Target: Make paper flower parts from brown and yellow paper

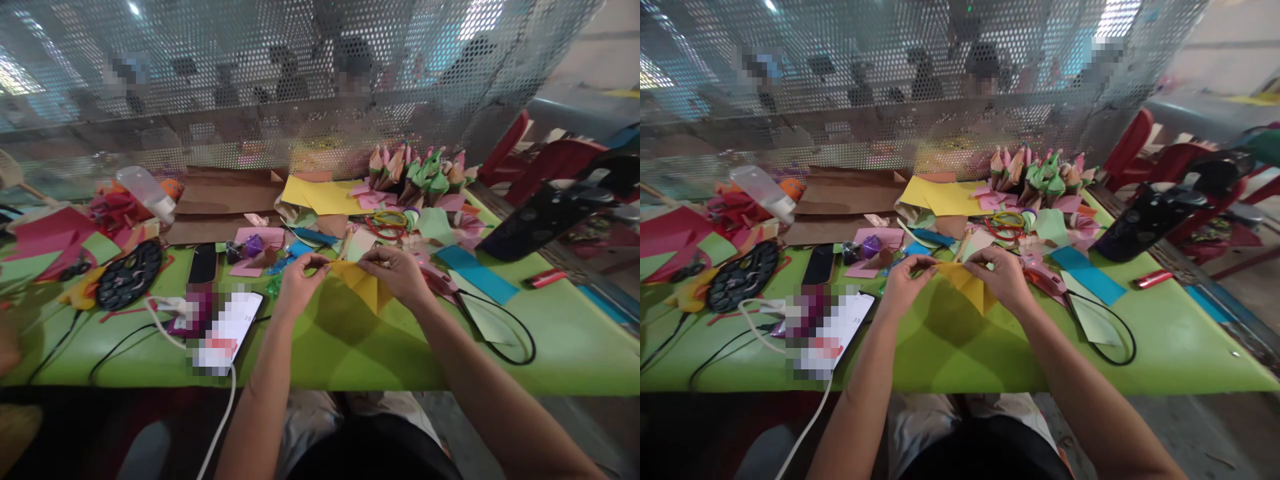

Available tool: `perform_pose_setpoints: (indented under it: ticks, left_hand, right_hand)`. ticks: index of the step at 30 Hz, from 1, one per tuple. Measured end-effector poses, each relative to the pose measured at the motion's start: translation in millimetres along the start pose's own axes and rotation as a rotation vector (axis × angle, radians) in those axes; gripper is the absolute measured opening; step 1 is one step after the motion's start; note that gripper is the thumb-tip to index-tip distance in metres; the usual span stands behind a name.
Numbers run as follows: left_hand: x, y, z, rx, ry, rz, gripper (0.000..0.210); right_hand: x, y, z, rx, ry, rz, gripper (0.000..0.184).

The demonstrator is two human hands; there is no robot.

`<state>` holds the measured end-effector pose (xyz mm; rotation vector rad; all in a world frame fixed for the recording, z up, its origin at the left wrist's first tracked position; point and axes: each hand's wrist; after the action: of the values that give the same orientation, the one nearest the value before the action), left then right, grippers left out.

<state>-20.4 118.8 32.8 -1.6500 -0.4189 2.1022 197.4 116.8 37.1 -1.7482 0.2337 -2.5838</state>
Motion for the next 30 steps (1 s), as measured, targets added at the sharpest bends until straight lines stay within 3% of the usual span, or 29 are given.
perform_pose_setpoints:
  ticks: [15, 21, 30]
  left_hand:
    - [0.2, 1.2, -0.6, -0.003, -0.022, -0.012, 0.012]
    - [0.2, 1.4, -3.7, -0.044, 0.094, -0.031, 0.013]
    - [8.6, 1.5, -3.4, -0.14, 0.077, -0.025, 0.014]
  right_hand:
    - [-1.2, 2.3, -0.6, -0.044, 0.131, 0.155, 0.026]
    - [0.2, 2.7, -0.4, -0.034, 0.144, 0.21, 0.026]
    - [-0.9, 1.9, 1.8, -0.034, 0.132, 0.212, 0.025]
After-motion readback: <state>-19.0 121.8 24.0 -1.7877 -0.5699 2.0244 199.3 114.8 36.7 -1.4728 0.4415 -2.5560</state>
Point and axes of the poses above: each hand's wrist, its own y-axis away from the middle knuckle, its own z-axis out of the back of the hand, x = y × z, and after that the axes turned 14 degrees about -z, right-handed
